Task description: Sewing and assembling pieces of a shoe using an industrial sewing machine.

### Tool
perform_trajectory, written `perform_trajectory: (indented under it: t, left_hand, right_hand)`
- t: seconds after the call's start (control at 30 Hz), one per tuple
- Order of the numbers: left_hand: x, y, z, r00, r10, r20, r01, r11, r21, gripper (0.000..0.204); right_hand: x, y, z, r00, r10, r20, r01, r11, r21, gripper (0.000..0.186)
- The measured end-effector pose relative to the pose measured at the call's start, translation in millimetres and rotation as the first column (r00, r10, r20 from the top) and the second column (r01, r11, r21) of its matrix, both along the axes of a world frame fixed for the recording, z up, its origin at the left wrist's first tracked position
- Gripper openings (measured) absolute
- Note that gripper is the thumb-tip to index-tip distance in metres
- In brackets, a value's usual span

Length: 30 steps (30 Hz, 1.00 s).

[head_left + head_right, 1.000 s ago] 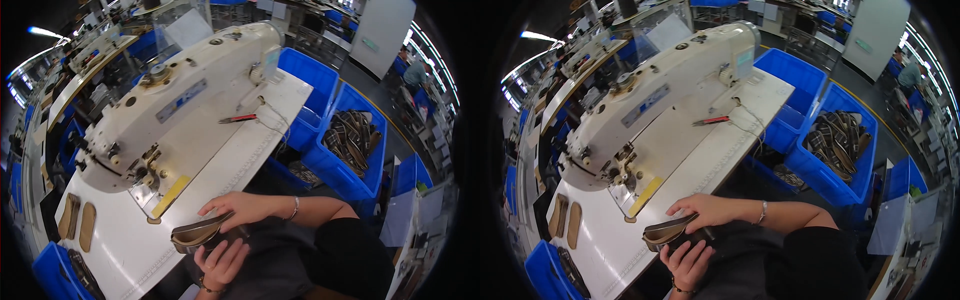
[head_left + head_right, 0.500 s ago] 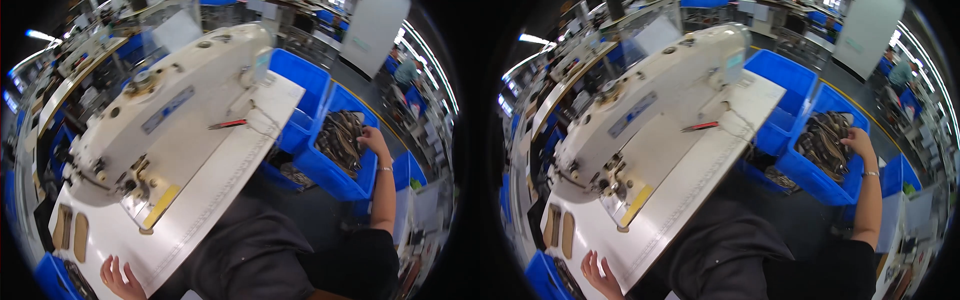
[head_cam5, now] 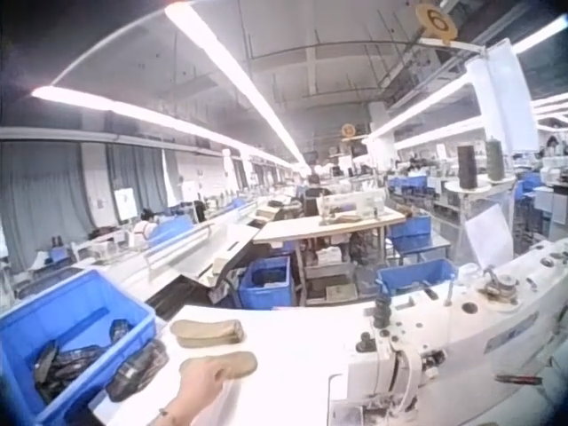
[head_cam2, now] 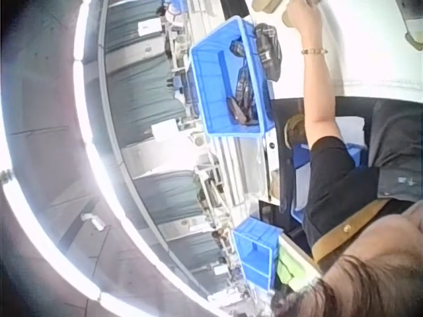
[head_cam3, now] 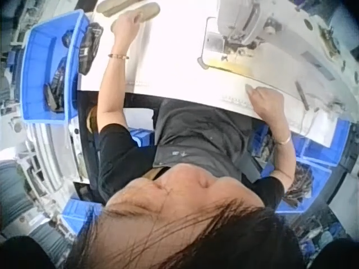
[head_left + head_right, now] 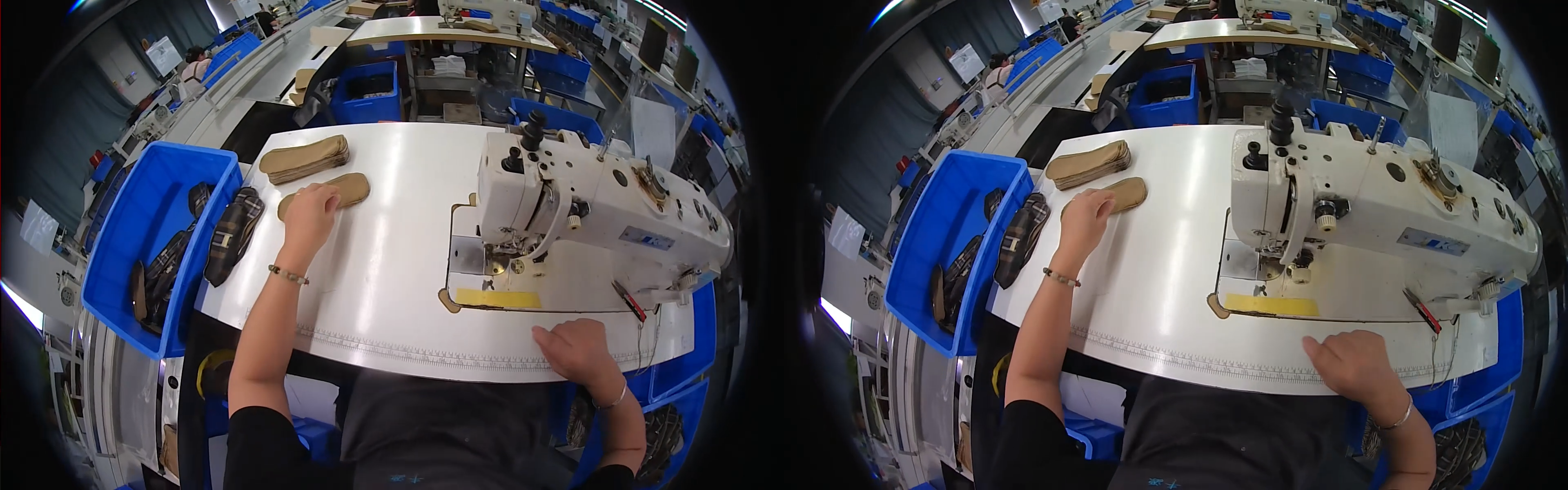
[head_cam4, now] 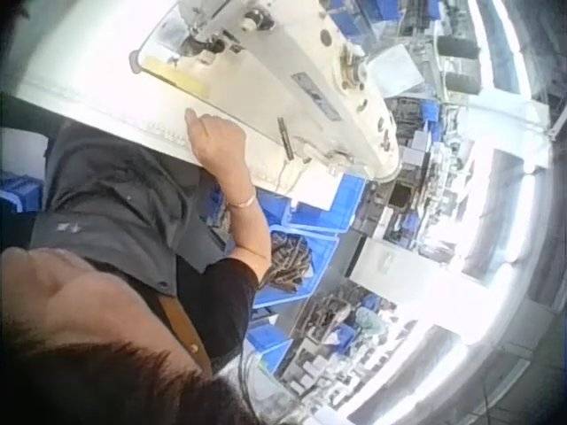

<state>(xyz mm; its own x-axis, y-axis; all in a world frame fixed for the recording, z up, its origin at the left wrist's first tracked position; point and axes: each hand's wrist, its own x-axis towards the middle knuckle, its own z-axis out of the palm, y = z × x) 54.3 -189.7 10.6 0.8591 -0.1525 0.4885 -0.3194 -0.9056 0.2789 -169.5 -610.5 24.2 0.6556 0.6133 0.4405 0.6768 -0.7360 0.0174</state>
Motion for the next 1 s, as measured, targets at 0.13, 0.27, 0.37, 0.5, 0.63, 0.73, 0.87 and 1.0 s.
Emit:
perform_trajectory:
  t: [0.13,0.27,0.37,0.5,0.63,0.73,0.87,1.0]
  left_hand:
    - [31.5,19.6,-28.7,0.988,0.071,-0.136,-0.087,0.989,-0.119,0.014]
    - [42.3,16.2,-32.9,0.964,0.049,-0.262,-0.089,0.986,-0.141,0.016]
    - [36.3,15.2,-35.8,0.988,0.036,-0.15,-0.055,0.99,-0.127,0.017]
    - [36.6,11.6,-22.0,0.998,0.016,-0.055,-0.023,0.992,-0.124,0.019]
    - [37.9,22.6,-25.0,0.999,0.044,-0.028,-0.045,0.998,-0.039,0.02]
    - [34.8,23.0,-28.0,0.998,0.033,-0.052,-0.034,0.999,-0.017,0.04]
    - [14.8,2.9,8.7,0.898,0.119,-0.424,-0.061,0.987,0.147,0.07]
    - [10.5,15.3,3.0,0.939,0.082,-0.335,0.064,0.913,0.403,0.052]
  right_hand:
    - [47.1,50.7,-5.5,0.946,0.323,0.031,-0.321,0.945,-0.058,0.024]
    - [68.7,73.4,-9.9,0.874,0.483,0.049,-0.481,0.875,-0.046,0.025]
    - [71.7,76.0,-25.7,0.86,0.506,0.073,-0.509,0.859,0.049,0.029]
    - [72.9,66.9,-30.9,0.861,0.505,0.057,-0.509,0.855,0.099,0.031]
    - [74.7,70.0,-30.3,0.869,0.487,0.087,-0.495,0.858,0.136,0.029]
    - [74.9,71.3,-30.4,0.873,0.479,0.091,-0.488,0.859,0.155,0.027]
    - [77.0,69.5,-33.6,0.881,0.466,0.083,-0.473,0.864,0.17,0.026]
    - [76.0,68.5,-33.6,0.882,0.462,0.092,-0.471,0.864,0.178,0.026]
